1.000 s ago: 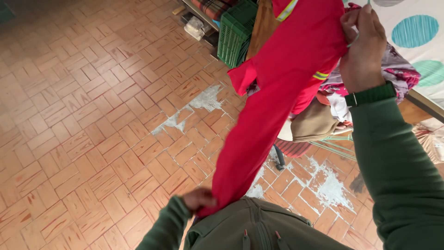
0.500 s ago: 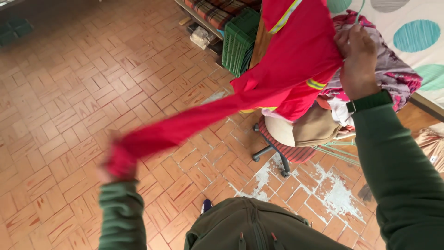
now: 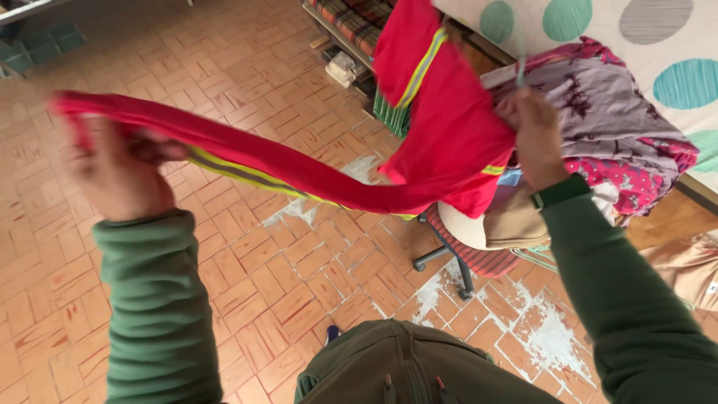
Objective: Selecting a hanger, putting a red jacket on it, and hanging it up
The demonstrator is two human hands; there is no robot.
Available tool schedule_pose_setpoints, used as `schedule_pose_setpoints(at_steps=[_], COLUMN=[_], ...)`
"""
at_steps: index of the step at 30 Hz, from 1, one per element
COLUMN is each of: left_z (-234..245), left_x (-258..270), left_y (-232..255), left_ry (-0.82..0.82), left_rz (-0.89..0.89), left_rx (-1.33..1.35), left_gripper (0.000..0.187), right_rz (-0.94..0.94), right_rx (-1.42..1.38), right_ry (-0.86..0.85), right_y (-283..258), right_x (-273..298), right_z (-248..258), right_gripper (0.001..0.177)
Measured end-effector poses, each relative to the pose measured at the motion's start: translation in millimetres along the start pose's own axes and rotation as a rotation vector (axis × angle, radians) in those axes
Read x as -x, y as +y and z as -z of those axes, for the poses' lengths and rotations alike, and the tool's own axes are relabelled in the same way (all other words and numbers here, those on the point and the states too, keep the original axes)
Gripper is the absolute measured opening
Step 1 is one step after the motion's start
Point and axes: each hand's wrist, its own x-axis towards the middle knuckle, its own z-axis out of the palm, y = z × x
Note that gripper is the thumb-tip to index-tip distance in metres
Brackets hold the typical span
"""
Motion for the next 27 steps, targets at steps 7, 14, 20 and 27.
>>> schedule_pose_setpoints(at_steps=[7, 14, 20, 27], left_z=[15, -175, -221, -243], left_x=[-18, 43, 101, 80], left_y=[-9, -42, -155, -221], left_ry=[-0.272, 0.021, -0.468, -0.895], left_rz=[-0.149, 0.041, -0.070, -0.065], left_rx=[0.207, 0.176, 0.123, -0.223], left_gripper=[0.012, 0.024, 0.014, 0.021], right_rz=[-0.026, 0.003, 0.013, -0.005], right_rx=[0.092, 0.070, 0.124, 0.063], right_ry=[-0.185, -0.177, -0.221, -0.230], right_y=[21, 25, 41, -9], right_x=[34, 86, 115, 152], right_z=[-18, -57, -36, -28], right_gripper=[0.029, 0.036, 0.055, 0.059])
